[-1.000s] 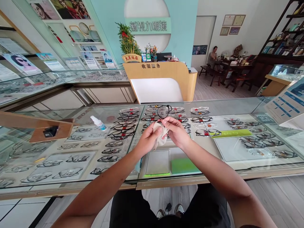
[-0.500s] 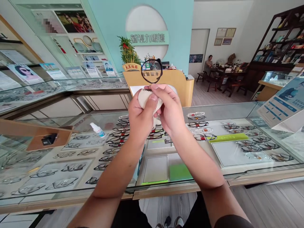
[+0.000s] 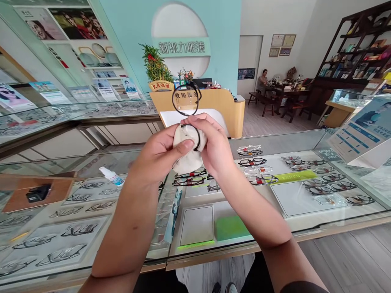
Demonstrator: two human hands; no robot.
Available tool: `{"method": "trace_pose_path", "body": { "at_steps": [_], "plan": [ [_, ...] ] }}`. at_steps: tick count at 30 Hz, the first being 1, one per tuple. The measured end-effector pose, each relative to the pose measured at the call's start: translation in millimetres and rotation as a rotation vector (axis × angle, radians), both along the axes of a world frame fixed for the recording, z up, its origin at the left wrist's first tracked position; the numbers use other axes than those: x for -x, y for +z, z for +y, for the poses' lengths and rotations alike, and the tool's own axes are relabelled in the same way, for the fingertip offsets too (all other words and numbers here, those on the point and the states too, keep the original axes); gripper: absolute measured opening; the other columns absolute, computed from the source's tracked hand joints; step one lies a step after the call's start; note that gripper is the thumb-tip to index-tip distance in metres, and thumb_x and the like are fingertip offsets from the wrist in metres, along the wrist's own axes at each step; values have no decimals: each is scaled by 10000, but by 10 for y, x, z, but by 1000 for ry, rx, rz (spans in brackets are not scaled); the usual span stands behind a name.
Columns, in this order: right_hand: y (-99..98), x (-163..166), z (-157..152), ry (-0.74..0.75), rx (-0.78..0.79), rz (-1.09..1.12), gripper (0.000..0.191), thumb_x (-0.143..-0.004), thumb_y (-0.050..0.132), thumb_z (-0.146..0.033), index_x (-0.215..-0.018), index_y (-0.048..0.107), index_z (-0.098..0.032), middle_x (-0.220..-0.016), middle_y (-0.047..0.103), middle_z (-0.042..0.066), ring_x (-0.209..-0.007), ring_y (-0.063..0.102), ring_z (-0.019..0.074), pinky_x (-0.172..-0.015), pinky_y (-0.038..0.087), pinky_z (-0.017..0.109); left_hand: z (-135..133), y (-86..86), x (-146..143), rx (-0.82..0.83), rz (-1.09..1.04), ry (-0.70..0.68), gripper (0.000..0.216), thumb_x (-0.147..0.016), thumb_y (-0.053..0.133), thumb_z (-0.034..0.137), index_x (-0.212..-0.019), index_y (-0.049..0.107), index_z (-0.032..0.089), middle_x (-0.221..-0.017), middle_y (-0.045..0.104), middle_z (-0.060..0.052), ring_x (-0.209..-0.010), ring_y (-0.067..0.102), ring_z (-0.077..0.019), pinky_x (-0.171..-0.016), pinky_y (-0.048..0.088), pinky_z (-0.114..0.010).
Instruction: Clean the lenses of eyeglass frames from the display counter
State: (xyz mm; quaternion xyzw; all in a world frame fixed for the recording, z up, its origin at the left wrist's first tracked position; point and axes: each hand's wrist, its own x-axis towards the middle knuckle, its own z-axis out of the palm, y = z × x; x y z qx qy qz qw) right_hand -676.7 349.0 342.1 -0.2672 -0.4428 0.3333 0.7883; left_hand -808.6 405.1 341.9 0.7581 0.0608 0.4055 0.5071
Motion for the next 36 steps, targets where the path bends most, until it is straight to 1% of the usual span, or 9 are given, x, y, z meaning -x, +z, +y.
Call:
{"method": "trace_pose_path", "body": {
  "at_steps": [3, 6, 8, 14, 19, 22, 28, 31, 36],
  "plan": [
    [-28, 33, 7, -26, -14, 15, 278, -898, 777, -517, -877, 665, -263, -1016, 748, 55, -1130, 703, 271, -988, 589, 441, -118, -90, -157, -76, -117, 156, 450, -929, 848, 580, -1127, 704, 203, -1010, 747, -51, -900, 685, -212, -789, 546, -306],
    [-61, 84, 2, -25, -21, 56, 264, -912, 759, -507, -885, 664, -263, -1024, 747, 41, -1103, 712, 242, -940, 599, 397, -210, -216, -338, -141, -248, 380, 423, -988, 762, 622, -1031, 661, 213, -903, 702, -22, -791, 641, -179, -719, 520, -297],
    [-73, 105, 0, -15, -1, 64, 279, -904, 762, -519, -877, 657, -262, -1006, 746, 33, -1054, 716, 227, -878, 601, 369, -212, -260, -396, -138, -297, 442, 444, -1016, 707, 653, -962, 636, 219, -823, 667, -4, -722, 608, -161, -670, 501, -291],
    [-14, 31, -23, 23, 30, 40, 278, -860, 818, -498, -826, 678, -260, -915, 735, 17, -922, 696, 203, -787, 581, 344, -41, -155, -227, -84, -223, 228, 504, -1068, 597, 678, -866, 633, 218, -765, 638, -14, -721, 611, -170, -690, 523, -304],
    [30, -45, -31, 7, -24, 101, 219, -832, 847, -411, -799, 696, -255, -917, 734, 14, -945, 691, 195, -872, 592, 340, 50, -105, -132, -110, -81, 3, 412, -1024, 720, 606, -1110, 710, 203, -1025, 737, -58, -923, 674, -206, -818, 558, -315],
    [16, -30, -31, -1, 0, 99, 229, -842, 851, -440, -838, 709, -260, -964, 747, 18, -931, 682, 189, -801, 581, 320, 4, -144, -212, -98, -125, 51, 470, -954, 812, 602, -1168, 698, 200, -1085, 762, -70, -947, 697, -210, -825, 578, -313],
    [-28, 52, -64, 76, 55, 18, 319, -851, 864, -548, -899, 730, -262, -979, 753, 0, -588, 436, 105, -488, 382, 289, -153, -178, -297, 27, -245, 208, 440, -1012, 706, 667, -1023, 674, 228, -746, 707, -7, -642, 651, -168, -602, 547, -298],
    [-28, 21, -54, 61, 52, -42, 341, -835, 881, -572, -884, 727, -273, -924, 734, 2, -632, 491, 127, -544, 436, 302, -111, -142, -216, 49, -224, 227, 476, -1019, 673, 697, -915, 678, 232, -729, 668, -5, -670, 641, -171, -611, 543, -305],
    [33, -195, -66, -29, 33, -76, 305, -830, 888, -546, -887, 741, -285, -1078, 766, 36, -997, 677, 218, -849, 566, 370, 132, -134, -104, 63, -151, 222, 525, -971, 701, 751, -877, 720, 235, -818, 715, -25, -852, 705, -214, -741, 586, -322]
  ]
}}
